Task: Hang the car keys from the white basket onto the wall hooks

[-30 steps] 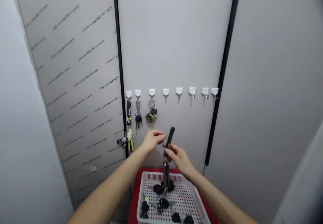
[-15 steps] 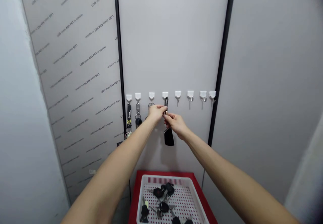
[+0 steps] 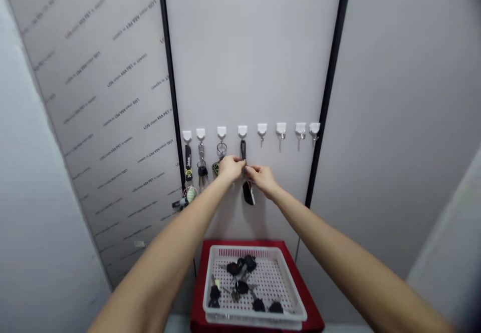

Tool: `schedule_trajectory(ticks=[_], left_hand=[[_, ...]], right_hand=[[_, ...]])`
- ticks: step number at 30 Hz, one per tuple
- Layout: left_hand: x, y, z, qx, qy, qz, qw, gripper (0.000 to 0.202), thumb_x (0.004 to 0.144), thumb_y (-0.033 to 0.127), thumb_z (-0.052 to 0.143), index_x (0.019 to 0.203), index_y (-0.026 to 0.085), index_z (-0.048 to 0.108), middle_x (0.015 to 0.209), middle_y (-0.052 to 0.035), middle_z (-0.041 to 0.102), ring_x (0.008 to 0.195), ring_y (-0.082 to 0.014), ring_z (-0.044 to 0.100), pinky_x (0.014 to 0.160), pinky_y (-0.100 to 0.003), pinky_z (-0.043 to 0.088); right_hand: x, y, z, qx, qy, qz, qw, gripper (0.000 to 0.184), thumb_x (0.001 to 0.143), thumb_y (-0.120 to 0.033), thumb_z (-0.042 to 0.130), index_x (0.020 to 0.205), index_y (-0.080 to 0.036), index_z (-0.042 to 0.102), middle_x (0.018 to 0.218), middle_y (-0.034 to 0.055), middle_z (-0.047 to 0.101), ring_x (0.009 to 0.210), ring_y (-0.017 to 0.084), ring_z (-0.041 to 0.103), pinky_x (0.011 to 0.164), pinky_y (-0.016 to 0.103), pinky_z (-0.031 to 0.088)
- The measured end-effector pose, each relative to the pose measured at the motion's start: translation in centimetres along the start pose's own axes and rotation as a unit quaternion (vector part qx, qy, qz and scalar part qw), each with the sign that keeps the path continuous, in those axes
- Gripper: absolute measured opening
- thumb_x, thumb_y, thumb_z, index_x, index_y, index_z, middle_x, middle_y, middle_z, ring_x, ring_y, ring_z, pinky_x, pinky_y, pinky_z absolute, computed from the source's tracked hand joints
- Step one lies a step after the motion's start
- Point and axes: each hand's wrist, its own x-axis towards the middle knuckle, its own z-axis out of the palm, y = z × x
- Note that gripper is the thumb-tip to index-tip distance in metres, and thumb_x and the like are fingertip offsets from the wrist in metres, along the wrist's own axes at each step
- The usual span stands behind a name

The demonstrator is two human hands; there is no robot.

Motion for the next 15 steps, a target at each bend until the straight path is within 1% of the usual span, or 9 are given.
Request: schedule_trajectory(ticks=[2, 4, 5, 7, 9, 11, 12, 13, 15], left_hand=[[-1.8, -1.1, 0.0, 0.008, -0.009, 0.040, 0.999, 0.025, 0.060, 0.022, 0.049, 0.081, 0.012, 0.056, 0.078, -0.0067, 0.059, 0.069, -0.0116, 0.051, 0.063, -0.022, 0.038], [-4.1, -3.0, 0.3, 0.005, -0.043, 0.063, 0.997, 0.025, 0.061, 0.019, 0.048, 0.083, 0.012, 0.055, 0.079, -0.0057, 0.058, 0.070, -0.0110, 0.051, 0.065, -0.021, 0.037], [-5.3, -4.3, 0.6, 0.005, -0.069, 0.060, 0.996, 0.024, 0.061, 0.018, 0.047, 0.083, 0.012, 0.055, 0.079, -0.0052, 0.058, 0.070, -0.0107, 0.051, 0.066, -0.021, 0.038], [-8.1, -7.5, 1.5, 0.015, -0.125, 0.024, 0.992, 0.023, 0.061, 0.016, 0.046, 0.083, 0.012, 0.054, 0.079, -0.0049, 0.058, 0.070, -0.0105, 0.051, 0.066, -0.020, 0.038], [-10.7, -10.9, 2.7, 0.041, -0.180, -0.029, 0.982, 0.024, 0.062, 0.015, 0.045, 0.083, 0.010, 0.053, 0.079, -0.0061, 0.058, 0.070, -0.0106, 0.051, 0.066, -0.020, 0.038], [-13.0, -14.0, 3.9, 0.092, -0.222, -0.061, 0.969, 0.025, 0.062, 0.015, 0.044, 0.084, 0.011, 0.053, 0.079, -0.0059, 0.058, 0.070, -0.0114, 0.051, 0.066, -0.022, 0.038], [-13.9, -15.2, 4.4, 0.120, -0.231, -0.063, 0.963, 0.025, 0.061, 0.015, 0.045, 0.084, 0.012, 0.053, 0.080, -0.0057, 0.057, 0.073, -0.0121, 0.050, 0.067, -0.022, 0.037], [-14.7, -16.1, 4.9, 0.148, -0.232, -0.052, 0.960, 0.026, 0.060, 0.016, 0.045, 0.085, 0.013, 0.053, 0.083, -0.0056, 0.057, 0.076, -0.0131, 0.049, 0.069, -0.023, 0.036], [-15.7, -17.1, 5.5, 0.190, -0.230, -0.015, 0.954, 0.028, 0.060, 0.018, 0.046, 0.087, 0.016, 0.052, 0.089, -0.0051, 0.055, 0.084, -0.0147, 0.046, 0.074, -0.025, 0.034]], right_hand=[[-0.9, 1.3, -0.6, -0.035, 0.029, -0.018, 0.999, 0.026, 0.062, -0.030, 0.045, 0.077, -0.012, 0.055, 0.070, 0.0036, 0.058, 0.060, 0.010, 0.051, 0.056, 0.022, 0.039], [-2.7, 3.2, -1.2, -0.074, 0.027, -0.022, 0.997, 0.030, 0.062, -0.028, 0.044, 0.084, -0.011, 0.054, 0.081, 0.0061, 0.058, 0.070, 0.011, 0.051, 0.065, 0.024, 0.038], [-3.9, 4.5, -1.3, -0.093, 0.006, -0.015, 0.996, 0.030, 0.063, -0.027, 0.044, 0.086, -0.011, 0.054, 0.084, 0.0067, 0.058, 0.073, 0.012, 0.051, 0.068, 0.024, 0.038], [-6.7, 7.4, -1.4, -0.130, -0.063, 0.012, 0.989, 0.028, 0.063, -0.025, 0.043, 0.085, -0.011, 0.054, 0.086, 0.0075, 0.057, 0.076, 0.013, 0.052, 0.071, 0.025, 0.037], [-9.8, 10.4, -1.1, -0.171, -0.139, 0.044, 0.974, 0.026, 0.064, -0.022, 0.042, 0.083, -0.011, 0.055, 0.085, 0.0077, 0.058, 0.075, 0.013, 0.052, 0.071, 0.025, 0.038], [-12.4, 13.0, -0.6, -0.220, -0.195, 0.046, 0.955, 0.026, 0.063, -0.020, 0.041, 0.084, -0.011, 0.055, 0.082, 0.0073, 0.059, 0.073, 0.014, 0.052, 0.069, 0.025, 0.038], [-13.3, 14.0, -0.3, -0.243, -0.208, 0.036, 0.947, 0.027, 0.063, -0.019, 0.041, 0.085, -0.012, 0.055, 0.084, 0.0072, 0.058, 0.075, 0.014, 0.052, 0.070, 0.025, 0.037], [-14.0, 14.7, 0.0, -0.266, -0.214, 0.023, 0.940, 0.029, 0.062, -0.017, 0.041, 0.088, -0.012, 0.054, 0.087, 0.0071, 0.057, 0.079, 0.014, 0.050, 0.072, 0.025, 0.036], [-14.7, 15.4, 0.5, -0.308, -0.216, 0.002, 0.926, 0.036, 0.061, -0.015, 0.042, 0.096, -0.015, 0.050, 0.097, 0.0069, 0.052, 0.088, 0.015, 0.046, 0.077, 0.024, 0.033]])
